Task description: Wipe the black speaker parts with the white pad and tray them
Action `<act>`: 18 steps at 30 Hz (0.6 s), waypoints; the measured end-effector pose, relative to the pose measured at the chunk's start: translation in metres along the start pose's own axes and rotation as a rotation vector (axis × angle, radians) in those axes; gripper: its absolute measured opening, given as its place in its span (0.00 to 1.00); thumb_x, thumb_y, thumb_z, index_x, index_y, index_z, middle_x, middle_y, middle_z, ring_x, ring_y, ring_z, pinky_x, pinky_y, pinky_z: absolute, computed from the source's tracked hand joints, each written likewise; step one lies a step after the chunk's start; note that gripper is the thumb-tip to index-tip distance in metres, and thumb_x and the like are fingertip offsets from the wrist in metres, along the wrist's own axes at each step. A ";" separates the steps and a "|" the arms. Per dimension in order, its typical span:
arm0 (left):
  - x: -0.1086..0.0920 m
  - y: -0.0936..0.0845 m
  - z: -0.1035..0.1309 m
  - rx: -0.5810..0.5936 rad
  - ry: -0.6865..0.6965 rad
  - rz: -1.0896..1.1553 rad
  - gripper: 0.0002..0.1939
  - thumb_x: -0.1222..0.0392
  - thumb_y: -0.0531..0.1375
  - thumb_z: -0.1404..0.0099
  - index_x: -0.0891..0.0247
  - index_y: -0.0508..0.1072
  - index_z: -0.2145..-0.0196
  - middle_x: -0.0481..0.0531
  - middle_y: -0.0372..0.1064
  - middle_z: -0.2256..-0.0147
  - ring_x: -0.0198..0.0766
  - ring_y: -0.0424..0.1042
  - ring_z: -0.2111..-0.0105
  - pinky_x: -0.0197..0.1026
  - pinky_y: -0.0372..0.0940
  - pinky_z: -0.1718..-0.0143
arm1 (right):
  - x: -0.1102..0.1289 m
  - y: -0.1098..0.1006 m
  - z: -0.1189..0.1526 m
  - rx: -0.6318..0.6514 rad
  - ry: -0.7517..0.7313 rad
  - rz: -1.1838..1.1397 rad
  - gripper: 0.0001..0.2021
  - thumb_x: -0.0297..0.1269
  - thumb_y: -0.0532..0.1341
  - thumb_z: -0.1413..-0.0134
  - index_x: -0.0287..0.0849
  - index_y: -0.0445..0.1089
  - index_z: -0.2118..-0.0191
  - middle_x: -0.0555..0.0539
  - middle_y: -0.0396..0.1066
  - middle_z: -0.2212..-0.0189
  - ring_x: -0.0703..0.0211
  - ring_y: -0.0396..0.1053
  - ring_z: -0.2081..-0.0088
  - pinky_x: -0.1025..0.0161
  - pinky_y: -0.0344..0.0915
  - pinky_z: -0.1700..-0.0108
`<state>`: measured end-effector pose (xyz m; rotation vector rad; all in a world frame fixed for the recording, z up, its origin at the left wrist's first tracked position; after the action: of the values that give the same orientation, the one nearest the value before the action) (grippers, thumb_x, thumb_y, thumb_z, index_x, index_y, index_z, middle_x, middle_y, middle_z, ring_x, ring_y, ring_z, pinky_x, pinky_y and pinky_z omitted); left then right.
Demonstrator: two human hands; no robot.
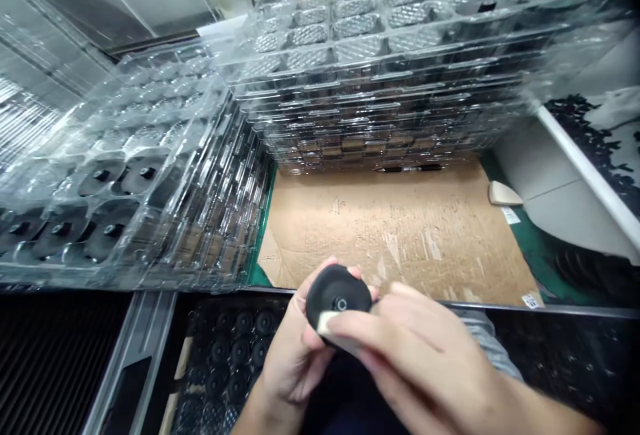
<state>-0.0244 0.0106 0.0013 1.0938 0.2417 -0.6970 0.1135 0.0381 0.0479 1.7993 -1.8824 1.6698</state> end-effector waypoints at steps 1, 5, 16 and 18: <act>-0.002 -0.001 0.000 0.019 -0.001 0.005 0.33 0.52 0.71 0.63 0.56 0.72 0.56 0.50 0.73 0.57 0.41 0.72 0.58 0.39 0.64 0.53 | 0.000 -0.004 0.005 0.025 0.029 0.031 0.13 0.25 0.52 0.43 0.37 0.66 0.53 0.46 0.69 0.70 0.60 0.65 0.70 0.61 0.63 0.66; -0.003 -0.001 -0.001 0.133 -0.070 0.027 0.29 0.56 0.71 0.60 0.58 0.73 0.57 0.51 0.74 0.57 0.38 0.72 0.57 0.37 0.63 0.52 | -0.005 -0.020 0.006 0.010 0.075 0.246 0.14 0.28 0.50 0.41 0.37 0.66 0.51 0.47 0.66 0.75 0.59 0.60 0.74 0.60 0.58 0.72; 0.002 -0.002 0.000 0.265 -0.162 0.152 0.27 0.58 0.68 0.52 0.57 0.70 0.53 0.53 0.71 0.53 0.46 0.72 0.56 0.40 0.68 0.58 | -0.079 0.004 0.038 -0.039 0.578 -0.100 0.13 0.39 0.52 0.39 0.50 0.64 0.50 0.49 0.68 0.53 0.57 0.66 0.53 0.60 0.66 0.55; 0.004 -0.001 -0.003 0.271 -0.176 0.155 0.26 0.59 0.68 0.51 0.58 0.70 0.53 0.53 0.71 0.54 0.46 0.72 0.56 0.39 0.68 0.59 | -0.086 0.012 0.061 0.078 0.612 -0.140 0.15 0.40 0.50 0.38 0.48 0.63 0.48 0.47 0.68 0.52 0.55 0.66 0.51 0.57 0.65 0.53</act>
<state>-0.0218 0.0109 -0.0028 1.2849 -0.0908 -0.6952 0.1689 0.0519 -0.0412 1.1971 -1.4107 1.9615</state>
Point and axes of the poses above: each hand's wrist, its own z-axis away from the middle knuckle, its own y-axis out of the palm, x = y × z, the point moved 1 cm from there along -z, towards the middle knuckle
